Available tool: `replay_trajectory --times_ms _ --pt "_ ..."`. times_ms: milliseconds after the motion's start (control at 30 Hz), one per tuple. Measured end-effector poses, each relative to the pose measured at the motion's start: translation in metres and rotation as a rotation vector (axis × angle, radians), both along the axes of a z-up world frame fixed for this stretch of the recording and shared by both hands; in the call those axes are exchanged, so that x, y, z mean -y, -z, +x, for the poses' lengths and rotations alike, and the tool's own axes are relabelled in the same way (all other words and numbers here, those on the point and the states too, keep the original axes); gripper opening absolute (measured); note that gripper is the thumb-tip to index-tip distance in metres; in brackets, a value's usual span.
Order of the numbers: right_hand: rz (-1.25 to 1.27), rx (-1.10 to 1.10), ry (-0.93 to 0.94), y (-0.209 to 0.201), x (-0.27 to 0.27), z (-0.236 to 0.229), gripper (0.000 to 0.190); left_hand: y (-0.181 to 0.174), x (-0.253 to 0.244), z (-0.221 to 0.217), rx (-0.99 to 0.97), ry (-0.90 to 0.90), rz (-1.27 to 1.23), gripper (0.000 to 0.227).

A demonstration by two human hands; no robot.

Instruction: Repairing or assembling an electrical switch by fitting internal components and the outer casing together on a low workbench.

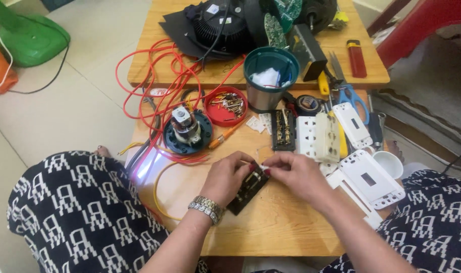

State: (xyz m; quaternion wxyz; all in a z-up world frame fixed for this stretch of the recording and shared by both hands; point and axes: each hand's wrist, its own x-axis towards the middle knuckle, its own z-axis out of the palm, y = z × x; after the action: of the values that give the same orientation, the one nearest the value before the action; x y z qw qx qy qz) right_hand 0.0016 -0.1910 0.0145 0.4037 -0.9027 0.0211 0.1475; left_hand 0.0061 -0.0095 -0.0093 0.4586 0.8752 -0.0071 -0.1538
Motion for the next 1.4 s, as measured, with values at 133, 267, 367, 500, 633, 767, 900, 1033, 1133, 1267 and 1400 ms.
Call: replay_trajectory --times_ms 133,267,367,500,633,767,900,1033,1133,1267,1400 --pt "0.034 -0.001 0.056 0.005 -0.004 -0.013 0.023 0.01 0.004 0.004 0.101 0.055 0.143 0.02" --pt "0.021 -0.096 0.132 -0.004 -0.01 -0.014 0.021 0.001 0.011 -0.014 0.201 0.073 0.222 0.032" --pt "0.038 -0.158 0.155 -0.012 -0.012 -0.014 0.018 -0.015 0.016 -0.031 0.224 0.08 0.419 0.069" --pt "0.079 -0.223 0.151 -0.026 -0.018 -0.016 0.017 -0.001 0.019 -0.041 0.284 0.146 0.716 0.091" --pt "0.084 -0.203 0.153 -0.018 -0.013 -0.015 0.019 0.002 0.014 -0.033 0.259 0.124 0.597 0.062" --pt "0.096 -0.2 0.155 -0.014 -0.006 -0.014 0.023 0.01 0.007 -0.02 0.333 0.215 0.541 0.061" --pt "0.095 -0.275 0.176 -0.026 -0.006 -0.018 0.026 0.011 0.007 -0.018 0.316 0.217 0.5 0.061" --pt "0.071 -0.239 0.235 -0.016 -0.009 -0.022 0.014 0.004 0.011 -0.018 0.257 0.176 0.503 0.06" --pt "0.062 -0.193 0.203 -0.012 -0.008 -0.022 0.015 0.001 0.013 -0.018 0.246 0.184 0.521 0.057" --pt "-0.002 -0.178 0.169 -0.013 -0.01 -0.016 0.014 -0.004 0.013 -0.018 0.198 0.199 0.528 0.054" --pt "0.011 -0.155 0.2 -0.019 -0.016 -0.015 0.012 -0.001 0.012 -0.016 0.223 0.21 0.522 0.054"
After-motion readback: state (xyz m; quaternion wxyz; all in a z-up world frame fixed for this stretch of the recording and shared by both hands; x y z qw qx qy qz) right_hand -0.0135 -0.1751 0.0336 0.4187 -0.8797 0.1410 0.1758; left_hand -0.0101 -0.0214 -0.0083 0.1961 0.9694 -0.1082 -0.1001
